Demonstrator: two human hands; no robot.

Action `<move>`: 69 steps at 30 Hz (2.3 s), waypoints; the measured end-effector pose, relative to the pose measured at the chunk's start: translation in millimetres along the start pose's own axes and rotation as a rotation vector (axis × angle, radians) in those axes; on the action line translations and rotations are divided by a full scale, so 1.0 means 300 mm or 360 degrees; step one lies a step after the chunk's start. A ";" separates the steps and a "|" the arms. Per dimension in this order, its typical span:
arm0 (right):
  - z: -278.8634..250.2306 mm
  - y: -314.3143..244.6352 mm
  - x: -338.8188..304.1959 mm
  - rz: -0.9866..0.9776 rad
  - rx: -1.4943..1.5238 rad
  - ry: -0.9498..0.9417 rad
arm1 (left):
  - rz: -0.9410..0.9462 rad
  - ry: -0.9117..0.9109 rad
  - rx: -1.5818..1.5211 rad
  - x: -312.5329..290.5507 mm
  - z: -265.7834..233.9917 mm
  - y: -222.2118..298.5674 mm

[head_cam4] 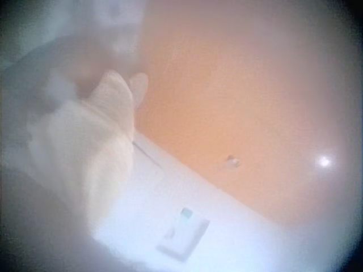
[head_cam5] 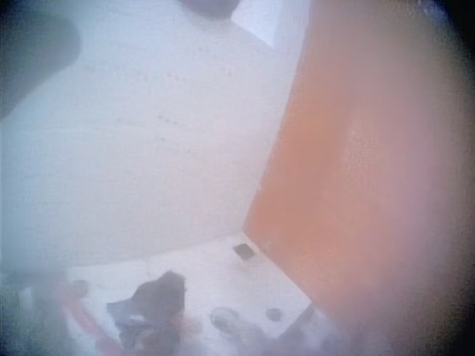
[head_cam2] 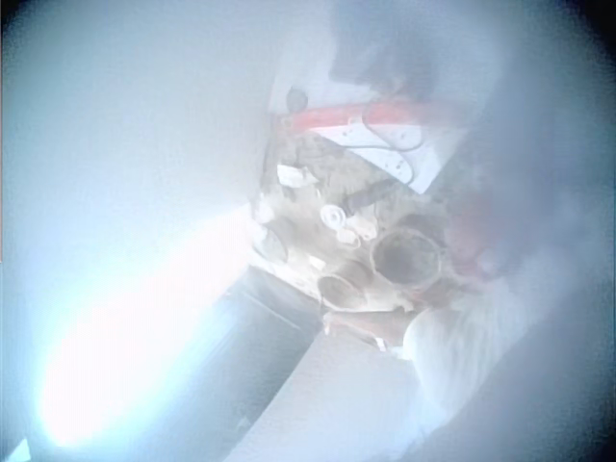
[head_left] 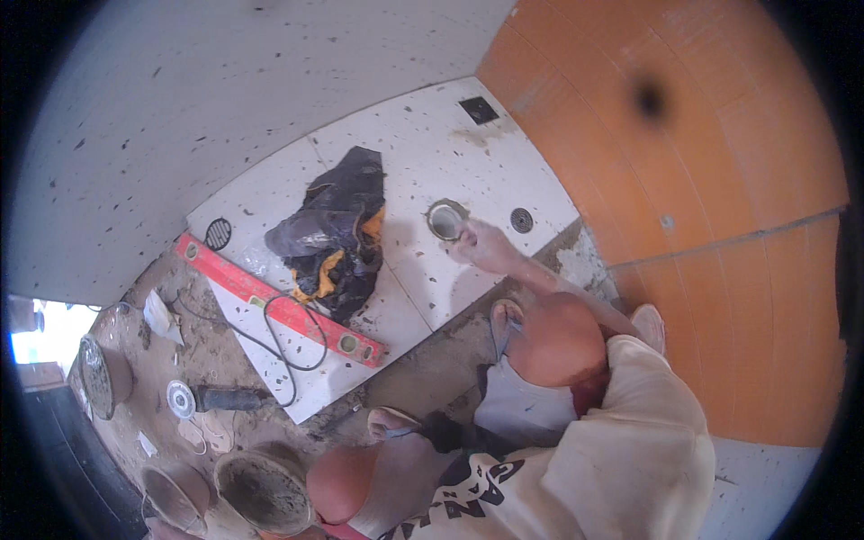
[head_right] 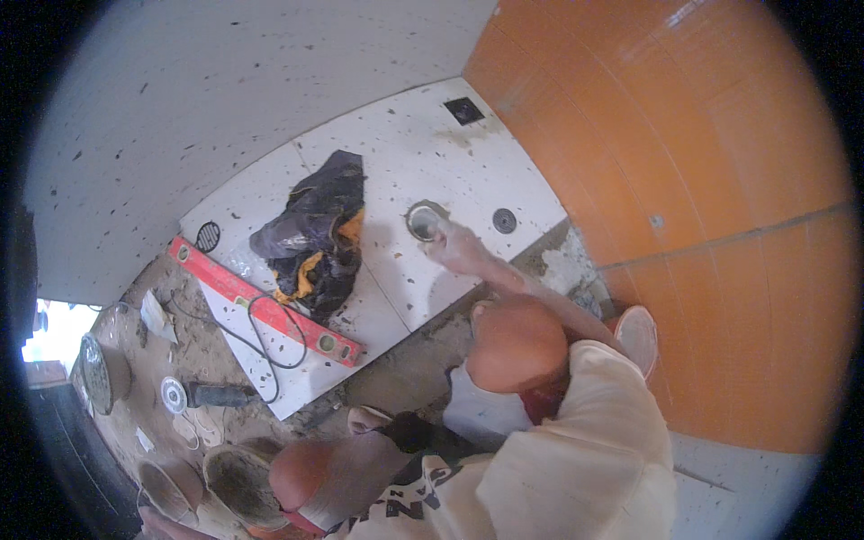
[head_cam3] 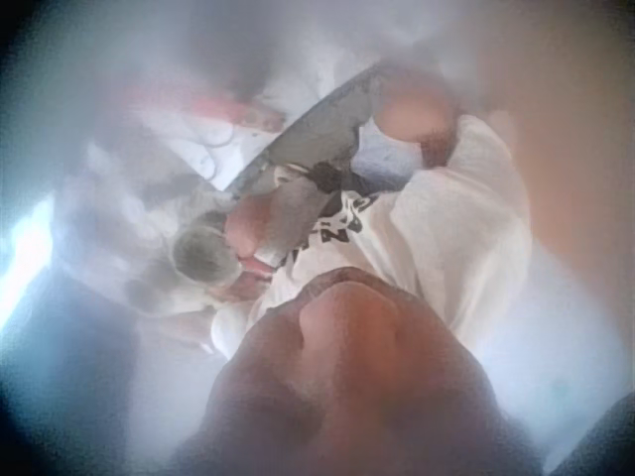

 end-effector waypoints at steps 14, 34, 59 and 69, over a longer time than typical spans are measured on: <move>-0.158 0.766 0.022 0.0172 -0.0613 0.0221 | 0.1558 -0.0465 -0.0367 -1.046 -0.057 0.876; -0.202 0.885 0.098 0.0356 -0.0417 0.0568 | 0.2245 -0.1421 -0.0024 -2.450 0.018 1.308; -0.306 0.886 0.360 0.0516 -0.0313 0.0526 | 0.2183 -0.0942 -0.0629 -2.486 0.052 1.248; -0.309 0.825 1.015 0.0199 -0.0513 0.0727 | 0.2183 -0.0961 -0.0632 -2.489 0.054 1.258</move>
Point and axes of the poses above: each hand's wrist, its own x-axis towards the middle knuckle, its own z-axis out of the palm, y = z × x, the point moved 2 cm from there along x, towards the middle knuckle, and after that the axes turned 12 degrees about y, right-handed, at the moved point
